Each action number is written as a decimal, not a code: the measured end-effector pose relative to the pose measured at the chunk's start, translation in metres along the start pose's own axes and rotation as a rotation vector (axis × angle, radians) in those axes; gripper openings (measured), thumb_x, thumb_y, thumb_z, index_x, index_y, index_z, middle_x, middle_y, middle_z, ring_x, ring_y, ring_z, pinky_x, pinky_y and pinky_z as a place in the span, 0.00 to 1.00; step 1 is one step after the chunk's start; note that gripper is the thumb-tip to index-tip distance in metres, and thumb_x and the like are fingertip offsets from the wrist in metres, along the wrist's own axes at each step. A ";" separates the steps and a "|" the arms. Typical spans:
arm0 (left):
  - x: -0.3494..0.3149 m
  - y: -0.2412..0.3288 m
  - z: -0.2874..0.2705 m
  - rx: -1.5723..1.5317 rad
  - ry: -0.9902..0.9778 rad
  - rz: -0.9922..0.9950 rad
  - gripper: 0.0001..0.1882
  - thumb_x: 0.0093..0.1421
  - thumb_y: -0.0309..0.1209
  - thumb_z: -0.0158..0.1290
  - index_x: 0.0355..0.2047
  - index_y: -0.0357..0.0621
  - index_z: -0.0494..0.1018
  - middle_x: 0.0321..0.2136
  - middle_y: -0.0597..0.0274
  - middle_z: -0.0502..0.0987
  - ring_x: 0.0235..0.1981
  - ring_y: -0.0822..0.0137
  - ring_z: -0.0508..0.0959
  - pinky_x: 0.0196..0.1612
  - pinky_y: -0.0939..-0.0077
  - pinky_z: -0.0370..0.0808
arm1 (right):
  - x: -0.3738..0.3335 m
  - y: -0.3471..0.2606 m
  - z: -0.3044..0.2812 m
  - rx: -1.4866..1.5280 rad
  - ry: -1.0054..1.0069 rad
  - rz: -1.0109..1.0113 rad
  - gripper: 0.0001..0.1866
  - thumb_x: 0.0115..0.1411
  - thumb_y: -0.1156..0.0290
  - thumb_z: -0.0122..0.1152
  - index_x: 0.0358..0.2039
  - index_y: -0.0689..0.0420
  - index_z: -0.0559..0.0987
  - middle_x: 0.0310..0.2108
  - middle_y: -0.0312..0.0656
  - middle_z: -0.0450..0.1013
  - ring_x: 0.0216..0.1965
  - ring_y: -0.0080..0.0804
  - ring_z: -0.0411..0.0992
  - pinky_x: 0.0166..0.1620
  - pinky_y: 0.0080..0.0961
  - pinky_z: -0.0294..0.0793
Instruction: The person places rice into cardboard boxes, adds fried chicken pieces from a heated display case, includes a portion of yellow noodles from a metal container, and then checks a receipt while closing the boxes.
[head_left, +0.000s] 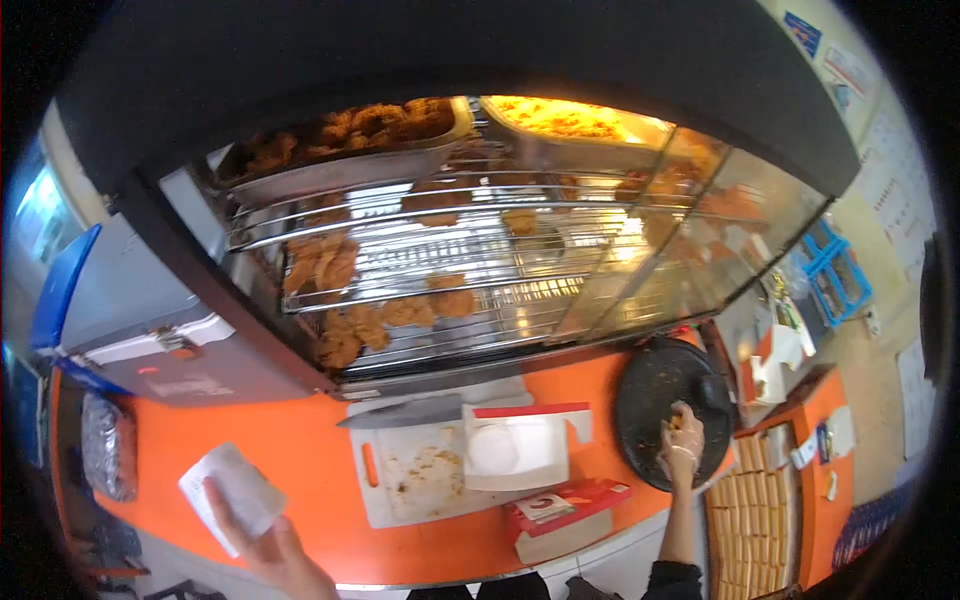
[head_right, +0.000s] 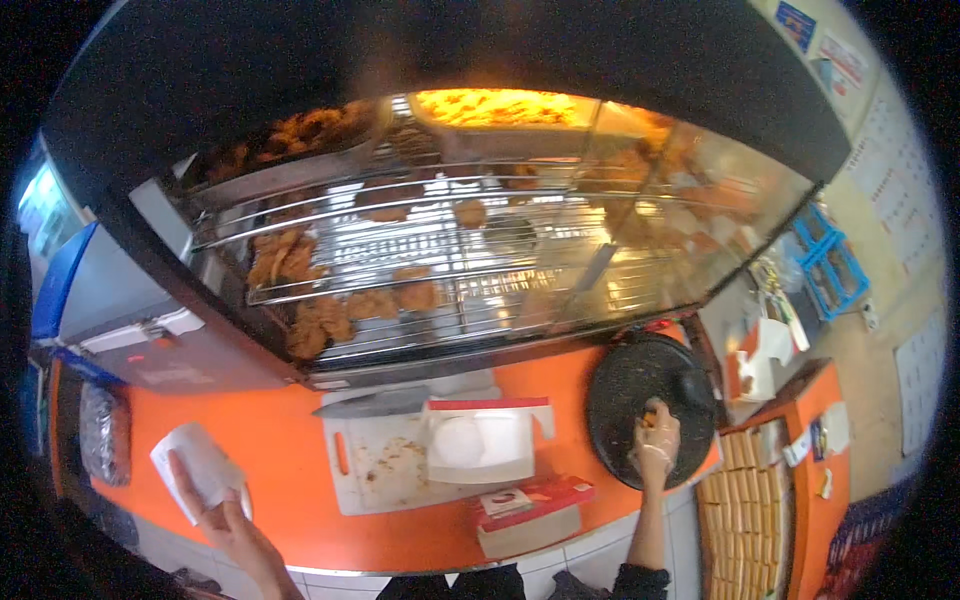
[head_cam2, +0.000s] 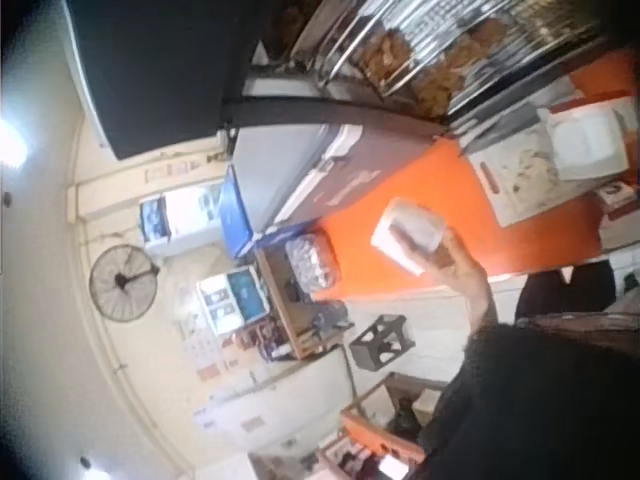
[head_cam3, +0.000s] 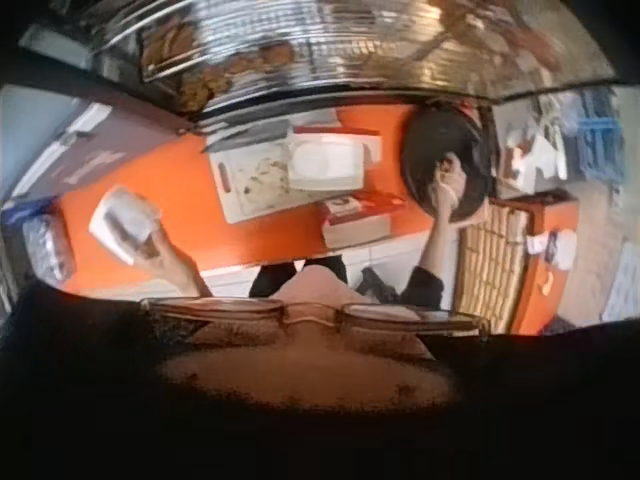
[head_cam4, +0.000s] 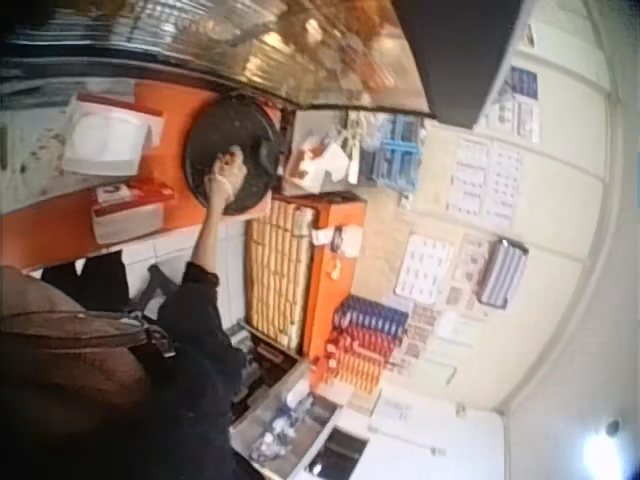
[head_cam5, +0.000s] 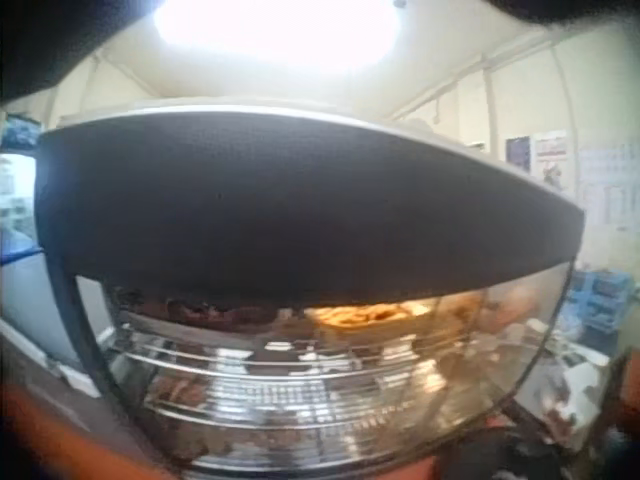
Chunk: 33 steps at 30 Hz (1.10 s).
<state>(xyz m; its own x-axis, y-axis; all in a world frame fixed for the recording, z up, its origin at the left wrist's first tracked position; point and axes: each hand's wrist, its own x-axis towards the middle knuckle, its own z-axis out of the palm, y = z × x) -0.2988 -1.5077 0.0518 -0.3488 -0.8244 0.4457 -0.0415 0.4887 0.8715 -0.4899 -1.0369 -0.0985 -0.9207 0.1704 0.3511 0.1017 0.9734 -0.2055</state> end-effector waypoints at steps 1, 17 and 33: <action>-0.001 -0.006 -0.001 -0.111 -0.043 -0.019 0.33 0.55 0.25 0.43 0.61 0.45 0.49 0.60 0.54 0.50 0.60 0.57 0.53 0.60 0.61 0.52 | -0.003 -0.009 0.004 -0.005 -0.110 0.028 0.30 0.43 0.69 0.66 0.49 0.46 0.67 0.30 0.46 0.70 0.33 0.42 0.71 0.37 0.36 0.71; 0.007 -0.017 -0.079 -0.059 0.163 -0.472 0.37 0.52 0.27 0.48 0.61 0.39 0.46 0.59 0.42 0.51 0.59 0.52 0.55 0.59 0.59 0.53 | 0.015 -0.093 -0.031 -0.214 -0.322 0.178 0.28 0.45 0.57 0.64 0.47 0.52 0.71 0.36 0.55 0.72 0.40 0.49 0.71 0.43 0.38 0.69; -0.011 0.018 0.019 -0.209 -0.230 -0.075 0.34 0.53 0.26 0.48 0.60 0.40 0.49 0.59 0.47 0.52 0.59 0.54 0.54 0.60 0.60 0.52 | -0.049 -0.062 -0.197 2.529 -0.331 0.019 0.35 0.50 0.51 0.57 0.59 0.38 0.58 0.57 0.65 0.48 0.44 0.58 0.66 0.31 0.32 0.79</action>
<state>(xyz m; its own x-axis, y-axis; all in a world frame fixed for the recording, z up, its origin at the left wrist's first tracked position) -0.3133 -1.4841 0.0591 -0.5553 -0.7584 0.3412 0.1100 0.3396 0.9341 -0.3765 -1.0749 0.0773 -0.9480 -0.0734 0.3096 -0.0680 -0.9038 -0.4225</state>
